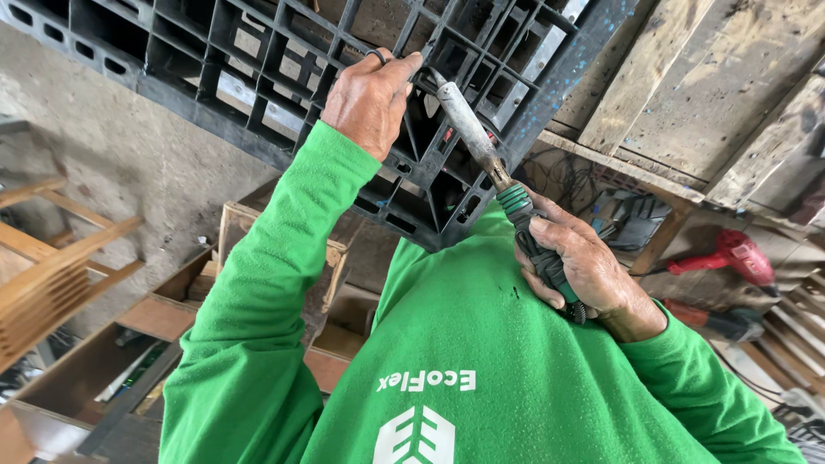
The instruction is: The person uses a soldering iron to melt and smooth the edges of a black plastic crate. They hold the crate with one hand and apply the hot tip along the grid lines, then set the tool down on the workbench.
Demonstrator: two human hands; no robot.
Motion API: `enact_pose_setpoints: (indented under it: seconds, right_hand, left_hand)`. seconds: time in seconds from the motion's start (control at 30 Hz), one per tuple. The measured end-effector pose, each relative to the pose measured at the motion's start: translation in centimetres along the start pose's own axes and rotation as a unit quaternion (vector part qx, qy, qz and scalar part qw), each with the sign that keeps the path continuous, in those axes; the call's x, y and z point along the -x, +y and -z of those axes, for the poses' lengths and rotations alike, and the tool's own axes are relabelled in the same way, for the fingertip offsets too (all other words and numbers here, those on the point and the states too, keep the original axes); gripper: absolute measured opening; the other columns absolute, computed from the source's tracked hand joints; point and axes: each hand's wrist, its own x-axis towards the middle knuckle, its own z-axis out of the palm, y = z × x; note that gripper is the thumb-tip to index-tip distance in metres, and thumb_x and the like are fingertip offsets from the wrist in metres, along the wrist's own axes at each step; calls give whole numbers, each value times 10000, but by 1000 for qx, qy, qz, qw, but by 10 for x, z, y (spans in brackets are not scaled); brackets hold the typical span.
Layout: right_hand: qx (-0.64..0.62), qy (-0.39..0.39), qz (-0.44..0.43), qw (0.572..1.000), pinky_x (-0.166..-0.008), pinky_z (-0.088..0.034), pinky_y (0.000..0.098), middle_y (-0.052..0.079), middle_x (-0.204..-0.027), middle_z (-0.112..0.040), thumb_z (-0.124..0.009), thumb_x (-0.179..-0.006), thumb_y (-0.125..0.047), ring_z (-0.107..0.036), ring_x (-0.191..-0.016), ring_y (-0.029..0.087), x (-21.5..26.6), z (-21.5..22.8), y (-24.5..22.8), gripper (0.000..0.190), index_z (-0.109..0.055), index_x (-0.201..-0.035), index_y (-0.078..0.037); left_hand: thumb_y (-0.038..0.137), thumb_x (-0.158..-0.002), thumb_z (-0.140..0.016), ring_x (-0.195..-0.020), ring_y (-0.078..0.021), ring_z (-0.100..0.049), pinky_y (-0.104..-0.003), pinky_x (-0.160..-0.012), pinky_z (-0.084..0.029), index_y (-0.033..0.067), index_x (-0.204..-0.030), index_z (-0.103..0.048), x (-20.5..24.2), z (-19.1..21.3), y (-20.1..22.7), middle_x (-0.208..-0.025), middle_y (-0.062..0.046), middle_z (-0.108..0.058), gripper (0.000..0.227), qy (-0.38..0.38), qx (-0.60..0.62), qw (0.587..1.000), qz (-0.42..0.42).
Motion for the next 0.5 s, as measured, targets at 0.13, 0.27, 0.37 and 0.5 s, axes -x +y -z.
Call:
enact_pose_setpoints:
  seconds: [0.13, 0.27, 0.37, 0.5]
  right_hand:
    - [-7, 5, -8, 1000, -334, -365, 258, 91, -763, -553, -468, -999, -323, -452, -391, 131, -1, 2, -4, 714, -277, -1622, -30]
    - [2, 10, -21, 1000, -327, -365, 266, 100, -759, -546, -472, -994, -321, -450, -379, 143, -3, 7, -7, 720, -273, -1626, -39]
    - [4, 4, -27, 1000, -322, -366, 268, 102, -754, -540, -473, -999, -324, -446, -376, 145, -4, 11, -10, 724, -263, -1632, -41]
    - [11, 14, -42, 999, -325, -367, 266, 102, -774, -549, -475, -990, -320, -454, -393, 144, -4, 16, -11, 733, -248, -1633, -52]
  left_hand:
    - [-14, -962, -700, -857, -363, -682, -447, -734, -572, -26, -1304, -669, 4, -4, -5, -1023, -178, -669, 344, 3, -10, 1000, 18]
    - [7, -991, -698, -875, -347, -687, -444, -751, -581, -7, -1307, -669, 7, -12, -10, -1030, -160, -671, 318, 20, -14, 999, 24]
    - [19, -1001, -693, -852, -333, -688, -426, -725, -588, -10, -1314, -666, 7, -18, -14, -1021, -164, -663, 316, 22, -17, 999, 28]
    - [7, -994, -681, -852, -320, -685, -411, -723, -597, -11, -1322, -666, 11, -23, -16, -1034, -158, -659, 329, 22, -24, 999, 35]
